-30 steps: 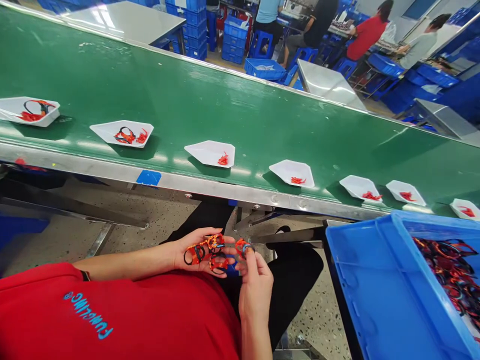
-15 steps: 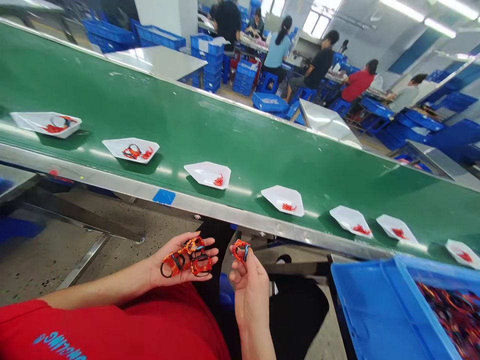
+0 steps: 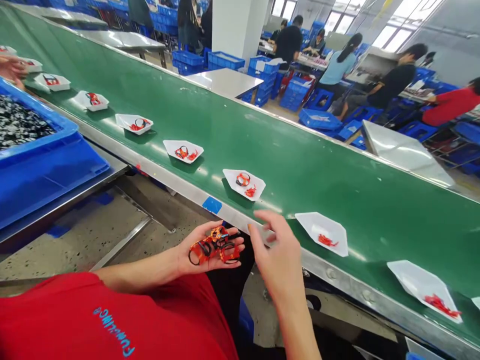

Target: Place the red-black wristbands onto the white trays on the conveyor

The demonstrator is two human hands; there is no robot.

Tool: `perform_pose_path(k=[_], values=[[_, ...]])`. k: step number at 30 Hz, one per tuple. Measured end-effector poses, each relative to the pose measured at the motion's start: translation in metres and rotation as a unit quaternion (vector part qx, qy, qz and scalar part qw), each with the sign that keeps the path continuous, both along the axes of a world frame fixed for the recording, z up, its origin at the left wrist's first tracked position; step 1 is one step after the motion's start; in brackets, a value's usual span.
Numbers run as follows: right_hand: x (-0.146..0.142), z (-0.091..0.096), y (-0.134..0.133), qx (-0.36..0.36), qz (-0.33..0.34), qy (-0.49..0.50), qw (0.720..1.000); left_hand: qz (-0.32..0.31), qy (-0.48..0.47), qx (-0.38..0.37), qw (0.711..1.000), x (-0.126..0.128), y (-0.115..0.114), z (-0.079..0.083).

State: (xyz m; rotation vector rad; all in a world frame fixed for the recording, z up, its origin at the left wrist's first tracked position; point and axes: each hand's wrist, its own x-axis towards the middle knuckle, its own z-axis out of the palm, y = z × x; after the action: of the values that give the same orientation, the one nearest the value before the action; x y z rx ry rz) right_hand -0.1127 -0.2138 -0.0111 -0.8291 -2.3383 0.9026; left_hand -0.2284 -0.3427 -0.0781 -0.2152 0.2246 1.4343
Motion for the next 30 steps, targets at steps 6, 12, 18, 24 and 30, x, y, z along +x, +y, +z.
perform_pose_path(k=[6, 12, 18, 24, 30], values=[[0.065, -0.054, -0.066, -0.102, -0.036, 0.005, 0.994, -0.028, 0.013, -0.019, 0.999, 0.011, 0.014, -0.011], [0.077, -0.070, -0.069, -0.420, -0.113, 0.208, 0.876, -0.078, -0.013, -0.023, 0.997, 0.024, 0.016, -0.010], [0.091, -0.062, -0.059, -0.652, -0.086, 0.378, 0.651, -0.087, -0.007, -0.041, 0.995, 0.028, 0.017, -0.013], [0.092, -0.068, -0.054, -0.674, -0.071, 0.414, 0.607, -0.079, -0.002, -0.071, 0.994, 0.028, 0.019, -0.015], [0.089, -0.071, -0.052, -0.668, -0.069, 0.400, 0.623, -0.071, -0.009, -0.088, 0.994, 0.026, 0.020, -0.019]])
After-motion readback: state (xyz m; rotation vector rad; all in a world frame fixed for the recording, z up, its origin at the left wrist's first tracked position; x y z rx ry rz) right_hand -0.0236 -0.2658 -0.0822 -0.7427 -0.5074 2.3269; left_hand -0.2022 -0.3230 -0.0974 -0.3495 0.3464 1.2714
